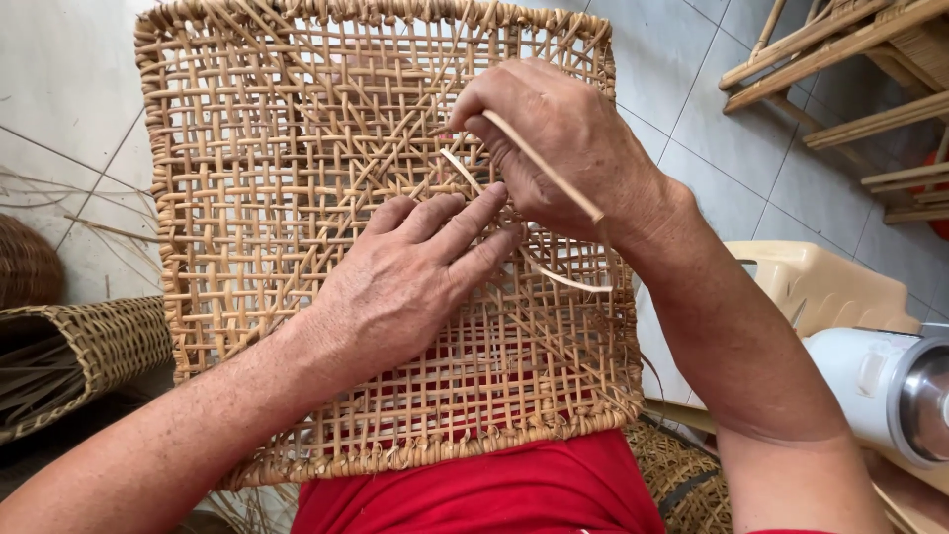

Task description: Weaving a decorative pattern into a rattan furniture frame using thin strips of material and a guide stick.

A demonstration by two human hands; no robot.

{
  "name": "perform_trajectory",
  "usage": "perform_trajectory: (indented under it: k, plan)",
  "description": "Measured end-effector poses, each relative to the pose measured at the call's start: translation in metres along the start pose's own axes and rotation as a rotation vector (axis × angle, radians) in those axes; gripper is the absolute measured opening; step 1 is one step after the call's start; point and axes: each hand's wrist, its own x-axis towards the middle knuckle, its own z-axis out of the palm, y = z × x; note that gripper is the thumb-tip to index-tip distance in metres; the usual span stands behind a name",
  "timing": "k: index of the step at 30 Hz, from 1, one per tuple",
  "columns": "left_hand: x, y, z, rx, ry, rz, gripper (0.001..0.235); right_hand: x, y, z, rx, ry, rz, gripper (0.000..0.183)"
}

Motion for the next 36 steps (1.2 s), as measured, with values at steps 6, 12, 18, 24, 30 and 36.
perform_trajectory:
  k: [6, 12, 18, 24, 30, 36]
  plan:
    - [-0.001, -0.001, -0.002, -0.023, 0.013, 0.002, 0.063, -0.019, 0.014, 0.006, 0.252, 0.026, 0.222, 0.015]
    - [-0.001, -0.002, -0.002, -0.032, 0.021, 0.0, 0.061, -0.031, 0.015, 0.02, 0.211, 0.044, 0.323, 0.016]
    - [-0.001, -0.001, -0.003, -0.031, 0.024, 0.002, 0.06, -0.031, 0.013, 0.017, 0.18, 0.077, 0.269, 0.014]
    - [-0.001, -0.001, -0.003, -0.023, 0.017, 0.004, 0.057, -0.02, 0.008, 0.009, -0.099, 0.063, 0.012, 0.009]
    - [0.001, 0.0, -0.003, -0.039, 0.024, -0.005, 0.072, 0.0, -0.01, -0.001, -0.358, -0.006, -0.076, 0.007]
    - [0.002, -0.003, -0.002, -0.072, 0.149, 0.052, 0.05, 0.018, -0.027, 0.002, -0.723, -0.123, -0.166, 0.009]
